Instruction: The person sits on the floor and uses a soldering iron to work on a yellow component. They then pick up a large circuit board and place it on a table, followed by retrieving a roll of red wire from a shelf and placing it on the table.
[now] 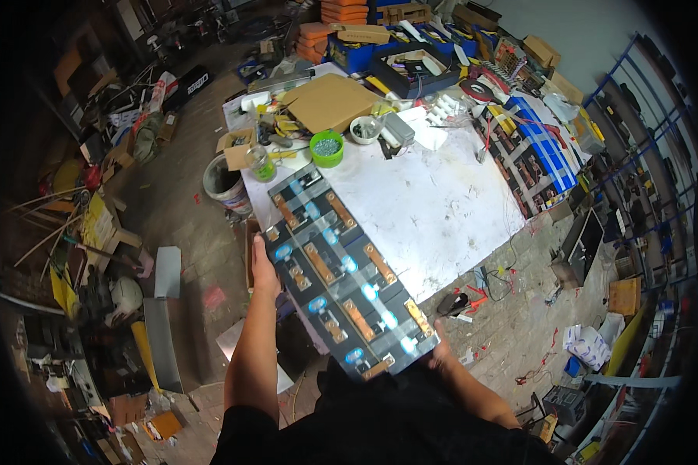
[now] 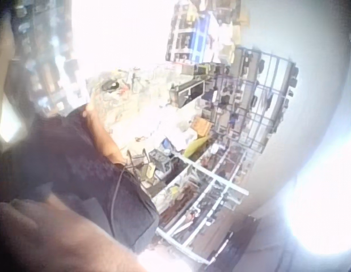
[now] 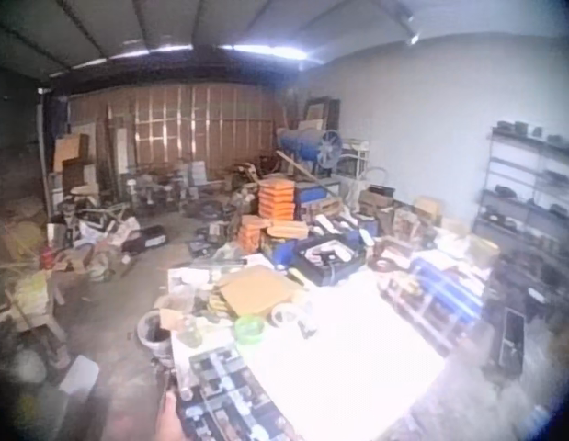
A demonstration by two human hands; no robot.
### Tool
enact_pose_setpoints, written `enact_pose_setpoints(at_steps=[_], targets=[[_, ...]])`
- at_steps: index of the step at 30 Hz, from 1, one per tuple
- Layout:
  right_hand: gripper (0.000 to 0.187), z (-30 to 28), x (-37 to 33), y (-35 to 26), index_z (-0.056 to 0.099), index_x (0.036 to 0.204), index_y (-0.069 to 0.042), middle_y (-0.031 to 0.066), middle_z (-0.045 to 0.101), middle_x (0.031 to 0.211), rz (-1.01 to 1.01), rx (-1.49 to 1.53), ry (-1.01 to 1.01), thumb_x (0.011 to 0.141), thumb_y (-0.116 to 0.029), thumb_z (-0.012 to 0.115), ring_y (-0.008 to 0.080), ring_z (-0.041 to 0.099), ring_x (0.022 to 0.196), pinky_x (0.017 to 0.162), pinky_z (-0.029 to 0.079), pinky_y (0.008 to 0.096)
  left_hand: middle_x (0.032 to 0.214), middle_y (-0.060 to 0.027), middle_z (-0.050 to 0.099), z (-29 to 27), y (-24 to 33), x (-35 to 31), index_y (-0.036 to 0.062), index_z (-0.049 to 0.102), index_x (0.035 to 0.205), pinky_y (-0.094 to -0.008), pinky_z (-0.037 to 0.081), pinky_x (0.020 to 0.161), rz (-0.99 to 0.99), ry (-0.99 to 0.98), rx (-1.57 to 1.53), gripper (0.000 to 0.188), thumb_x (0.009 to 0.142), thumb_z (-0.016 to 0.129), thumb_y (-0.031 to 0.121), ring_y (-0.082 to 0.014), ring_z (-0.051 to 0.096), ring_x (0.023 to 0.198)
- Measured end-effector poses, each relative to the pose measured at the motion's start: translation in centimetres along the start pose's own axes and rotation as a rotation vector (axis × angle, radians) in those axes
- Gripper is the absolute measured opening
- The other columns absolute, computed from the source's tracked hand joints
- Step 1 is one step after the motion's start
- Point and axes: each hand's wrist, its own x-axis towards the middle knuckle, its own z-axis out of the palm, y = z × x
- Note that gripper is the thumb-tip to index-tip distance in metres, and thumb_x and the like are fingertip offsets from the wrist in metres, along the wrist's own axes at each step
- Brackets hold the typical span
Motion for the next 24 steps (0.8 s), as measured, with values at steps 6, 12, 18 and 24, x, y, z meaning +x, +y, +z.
enact_pose_setpoints(at_steps=[6,12,18,24], targets=[[0.092,0.3,3.3,-1.2,0.043,0.149,0.004,0.022,0.059,0.142,0.118,0.136,-0.082,0.102,-0.073,0.025,0.036,0.064,0.122,0.108,0.05,0.0475,0.135,-0.0097,0.062,2.9,0.6,-0.3,0.0099,0.044,0.15,-0.0402,0.052,0.101,0.004,0.017,-0.112,0.065,0.107,0.041,0.058,-0.024,0.063,0.118],[0.082,2.2,3.4,-2.0,0.05,0.14,0.007,0.0265,0.061,0.136,0.254,0.301,0.057,0.107,-0.064,0.028,0.0362,0.064,0.122,0.108,0.05,0.0466,0.118,-0.0064,0.07,4.0,2.2,-0.9,0.0092,0.061,0.132,-0.0372,0.053,0.095,0.029,0.003,0.002,0.058,0.107,0.038,0.057,-0.0213,0.067,0.104],[0.079,0.8,4.9,-0.4,0.053,0.137,0.01,0.0267,0.064,0.131,0.251,0.243,0.163,0.109,-0.059,0.025,0.0371,0.067,0.115,0.104,0.053,0.0462,0.114,-0.0056,0.07,4.3,2.6,-0.9,0.011,0.064,0.127,-0.0374,0.055,0.09,0.004,0.076,0.022,0.058,0.104,0.042,0.059,-0.0212,0.067,0.1],[0.082,-0.2,4.9,-0.7,0.048,0.144,0.006,0.0262,0.063,0.133,0.297,0.255,0.122,0.107,-0.062,0.02,0.0401,0.063,0.12,0.108,0.049,0.0504,0.112,-0.0036,0.069,4.6,2.5,-1.5,0.0124,0.065,0.124,-0.0358,0.053,0.09,0.032,0.063,-0.017,0.051,0.104,0.049,0.056,-0.0183,0.065,0.1]])
